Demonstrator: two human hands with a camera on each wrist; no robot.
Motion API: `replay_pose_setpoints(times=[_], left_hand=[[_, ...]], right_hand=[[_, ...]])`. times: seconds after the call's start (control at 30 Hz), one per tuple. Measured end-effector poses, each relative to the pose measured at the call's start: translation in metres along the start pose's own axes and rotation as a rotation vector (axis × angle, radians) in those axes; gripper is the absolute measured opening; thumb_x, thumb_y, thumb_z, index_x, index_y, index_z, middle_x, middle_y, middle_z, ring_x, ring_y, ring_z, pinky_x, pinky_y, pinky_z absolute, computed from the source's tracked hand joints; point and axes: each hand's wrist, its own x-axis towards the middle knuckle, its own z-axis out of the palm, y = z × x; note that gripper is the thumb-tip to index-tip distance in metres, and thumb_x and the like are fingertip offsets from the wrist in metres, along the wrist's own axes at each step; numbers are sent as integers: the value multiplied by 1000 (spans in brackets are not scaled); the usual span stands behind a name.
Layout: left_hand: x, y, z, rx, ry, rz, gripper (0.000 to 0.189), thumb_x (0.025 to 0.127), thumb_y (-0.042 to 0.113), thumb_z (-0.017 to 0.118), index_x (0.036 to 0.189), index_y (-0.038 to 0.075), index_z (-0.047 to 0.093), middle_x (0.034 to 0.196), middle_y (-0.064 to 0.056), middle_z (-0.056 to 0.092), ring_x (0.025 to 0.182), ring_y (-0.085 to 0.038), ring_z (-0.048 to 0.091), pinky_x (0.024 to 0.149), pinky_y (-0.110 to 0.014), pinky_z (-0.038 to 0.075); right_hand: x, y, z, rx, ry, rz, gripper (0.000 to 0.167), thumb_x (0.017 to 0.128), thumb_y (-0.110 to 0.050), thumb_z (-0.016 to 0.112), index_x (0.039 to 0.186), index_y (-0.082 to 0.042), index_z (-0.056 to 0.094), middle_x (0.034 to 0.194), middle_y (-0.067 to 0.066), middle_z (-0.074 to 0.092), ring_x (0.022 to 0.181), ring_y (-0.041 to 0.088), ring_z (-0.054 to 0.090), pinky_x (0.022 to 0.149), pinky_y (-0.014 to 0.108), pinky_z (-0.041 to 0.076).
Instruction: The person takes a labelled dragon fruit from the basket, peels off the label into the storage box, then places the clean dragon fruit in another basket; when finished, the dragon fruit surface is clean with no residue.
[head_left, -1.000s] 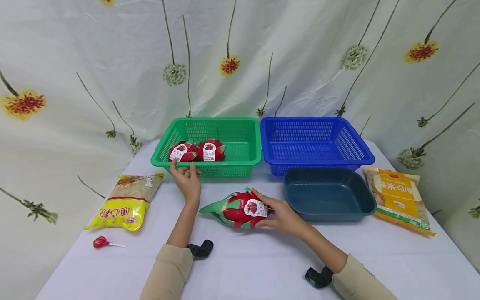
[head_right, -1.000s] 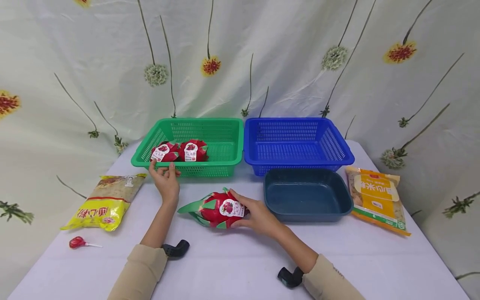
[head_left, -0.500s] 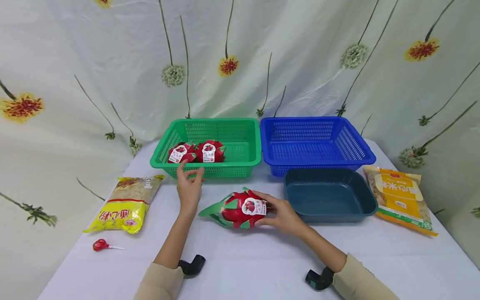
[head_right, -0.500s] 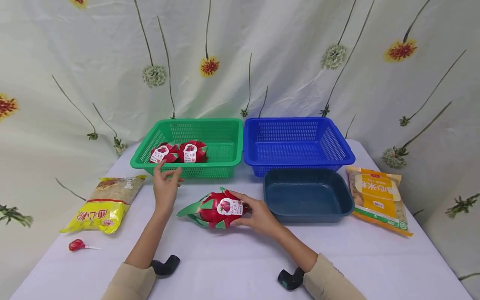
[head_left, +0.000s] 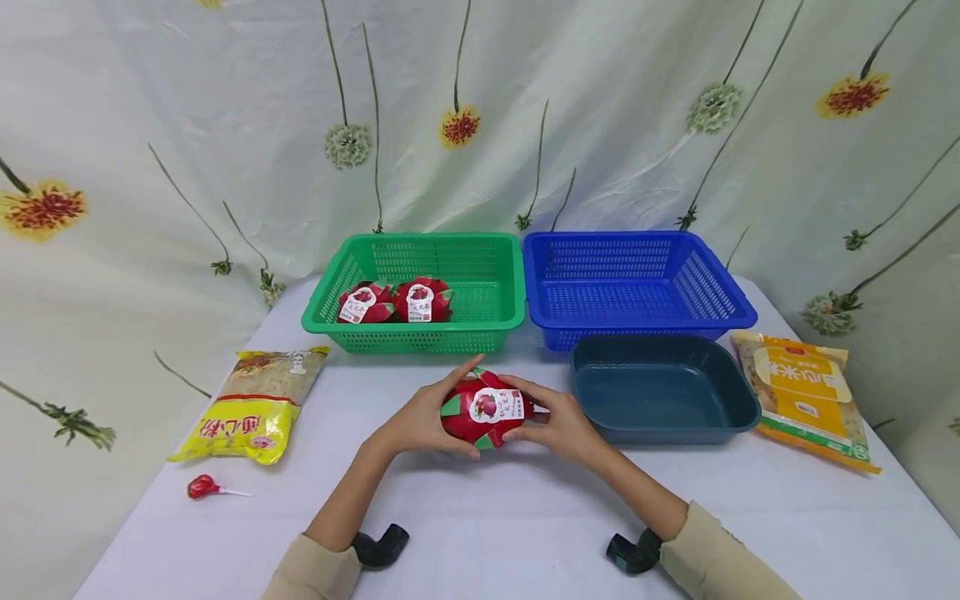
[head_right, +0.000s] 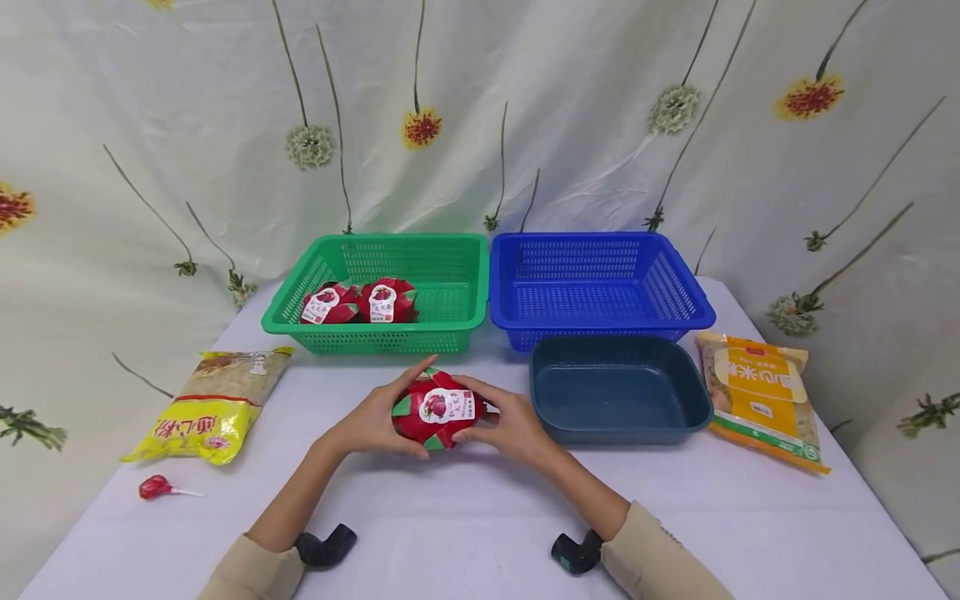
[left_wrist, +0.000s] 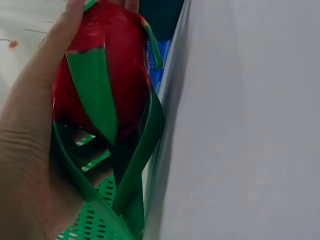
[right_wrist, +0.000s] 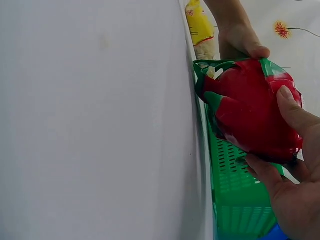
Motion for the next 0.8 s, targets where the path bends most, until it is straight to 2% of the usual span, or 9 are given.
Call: replay_pose_setpoints(times=[0.17,0.23,0.33,0.4,0.47,0.57,0.67,0.8], left_hand=[[-1,3,2,87,83,6,107,57,47,84,144,42,22,127,4,49,113,-15,47,77,-29,51],[-2,5,2,112,118,26,107,56,48,84,144,40,24,127,3,50,112,-15,48,78,-31,51],[-3,8,3,158,170,71,107,55,50,84,144,37,26,128,3,50,112,-14,48,78,-34,51],[-4,10,3,179,196,101,107,55,50,84,144,35,27,128,3,49,112,-13,48,78,-34,51],[-5,12,4,189,215,126,107,55,50,84,144,33,28,127,4,49,112,-13,48,78,-34,52],[-6,14,5,173,222,160,106,55,47,85,143,30,29,127,3,48,113,-13,47,78,-33,52],[-6,17,6,169,231,198,105,55,45,86,143,26,30,128,2,47,114,-14,47,78,-33,52],[-4,21,7,207,264,255,104,54,48,85,141,22,35,130,0,46,115,-15,47,80,-34,51]], right_hand=[[3,15,-1,-58,-3,-48,72,70,-5,78,135,-6,46,135,12,47,121,27,46,87,36,48],[3,21,-3,-132,1,-79,72,71,-13,79,136,-10,47,137,8,46,124,24,43,90,38,46],[4,23,-8,-185,53,-140,69,72,-19,79,134,-14,49,132,4,47,121,21,43,92,41,44],[4,19,-11,-190,125,-174,63,75,-17,78,132,-13,52,117,5,54,109,21,49,85,39,46],[3,14,-14,-118,193,-202,55,77,-9,75,128,-9,55,91,6,55,84,18,53,68,33,47],[-1,3,-14,14,255,-216,42,79,3,70,119,3,59,61,6,38,53,16,36,44,30,33],[-4,-8,-11,120,259,-191,36,79,7,68,113,10,59,52,5,25,45,13,22,38,30,20],[-6,-14,-6,111,281,-121,35,79,2,69,112,9,61,50,3,23,45,8,20,37,30,17]])
